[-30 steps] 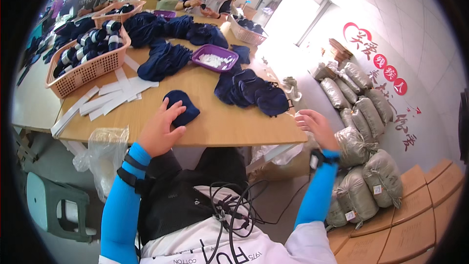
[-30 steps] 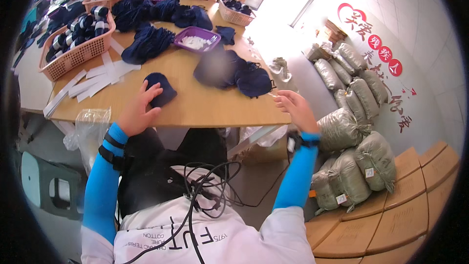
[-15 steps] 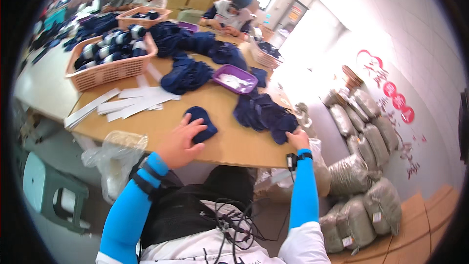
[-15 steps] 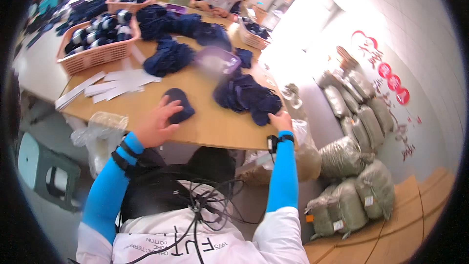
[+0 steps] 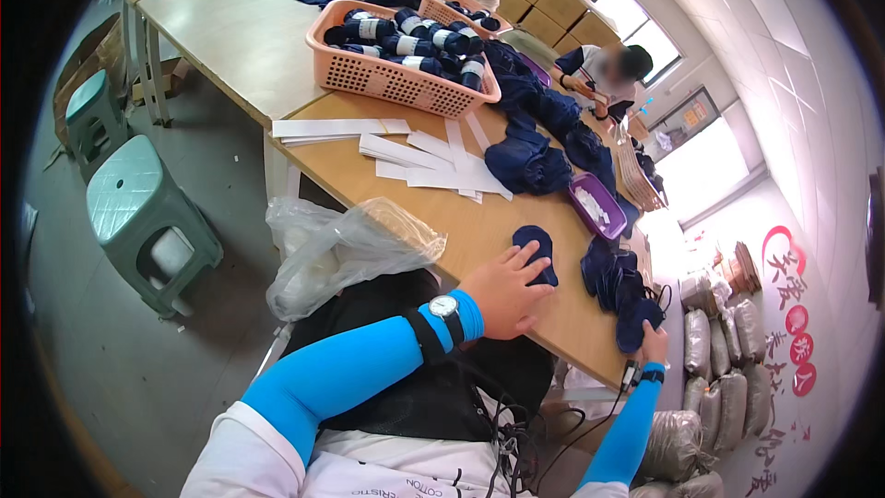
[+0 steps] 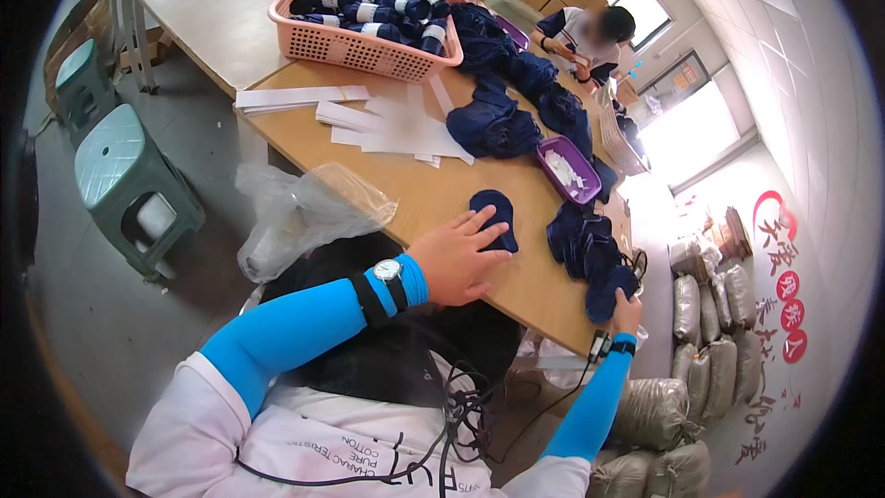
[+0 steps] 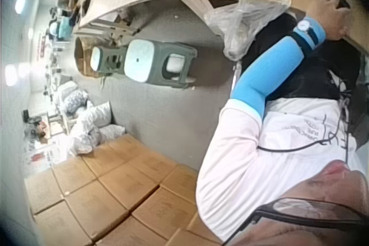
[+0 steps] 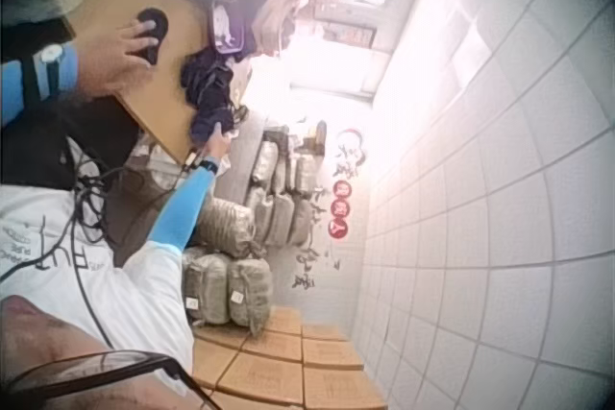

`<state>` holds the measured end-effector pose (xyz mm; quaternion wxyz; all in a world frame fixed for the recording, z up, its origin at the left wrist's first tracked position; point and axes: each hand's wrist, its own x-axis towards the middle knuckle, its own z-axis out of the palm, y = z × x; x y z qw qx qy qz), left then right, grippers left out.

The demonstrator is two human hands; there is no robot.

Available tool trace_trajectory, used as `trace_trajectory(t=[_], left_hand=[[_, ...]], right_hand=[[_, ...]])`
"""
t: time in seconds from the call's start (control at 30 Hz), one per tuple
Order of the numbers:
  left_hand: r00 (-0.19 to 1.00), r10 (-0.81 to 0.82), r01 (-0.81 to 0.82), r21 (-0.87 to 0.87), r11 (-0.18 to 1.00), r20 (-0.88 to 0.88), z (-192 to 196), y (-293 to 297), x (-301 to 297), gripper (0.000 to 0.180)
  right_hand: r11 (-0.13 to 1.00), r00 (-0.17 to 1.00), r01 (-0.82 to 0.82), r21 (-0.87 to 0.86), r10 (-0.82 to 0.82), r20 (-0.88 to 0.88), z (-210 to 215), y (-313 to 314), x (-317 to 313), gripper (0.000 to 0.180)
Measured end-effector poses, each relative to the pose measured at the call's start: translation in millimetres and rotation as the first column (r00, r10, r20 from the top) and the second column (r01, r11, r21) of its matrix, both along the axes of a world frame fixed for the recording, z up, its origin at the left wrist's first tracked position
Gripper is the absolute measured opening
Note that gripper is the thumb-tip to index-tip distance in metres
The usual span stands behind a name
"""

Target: Folding blue fabric shoe components and wrapping them with adhesive labels.

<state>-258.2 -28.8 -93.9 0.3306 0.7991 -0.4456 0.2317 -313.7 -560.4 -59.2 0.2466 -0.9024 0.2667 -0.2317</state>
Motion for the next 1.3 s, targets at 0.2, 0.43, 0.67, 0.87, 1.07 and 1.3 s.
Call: trace_trajectory(t=[0.2, 0.43, 0.67, 0.87, 1.07, 1.3], left_hand=[[1.000, -0.026, 0.026, 0.075, 0.997, -0.007, 3.3, 5.3, -1.8, 0.058], [0.969, -0.140, 0.124, -0.086, 0.988, -0.205, 9.2, 7.9, 11.6, 0.069], [0.504, -0.711, 0.286, -0.681, 0.674, -0.491, 81.7, 29.2, -23.7, 0.063], [0.908, -0.279, 0.229, -0.187, 0.955, -0.314, 102.6, 31.4, -43.1, 0.048], [0.960, -0.219, 0.153, -0.331, 0.931, -0.173, 116.7, 25.1, -61.7, 0.030], [0.974, -0.215, 0.183, -0.298, 0.937, -0.075, 127.1, 29.7, -59.9, 0.031]], right_hand=[[0.972, 0.990, -0.127, -0.198, 0.135, 0.027, 137.2, 125.6, -70.2, 0.049], [0.879, 0.862, -0.476, -0.029, 0.472, 0.185, 154.0, 285.2, -98.6, 0.036], [0.642, 0.702, -0.684, 0.346, 0.451, 0.551, 74.6, 363.6, -92.6, 0.016], [0.256, 0.565, -0.810, 0.527, 0.580, 0.587, 57.3, 360.0, -90.7, 0.042], [-0.654, 0.487, -0.533, 0.537, 0.282, 0.827, 56.4, 349.9, -84.2, 0.063], [-0.693, 0.356, -0.605, 0.393, 0.207, 0.911, 42.2, 355.2, -78.6, 0.113]])
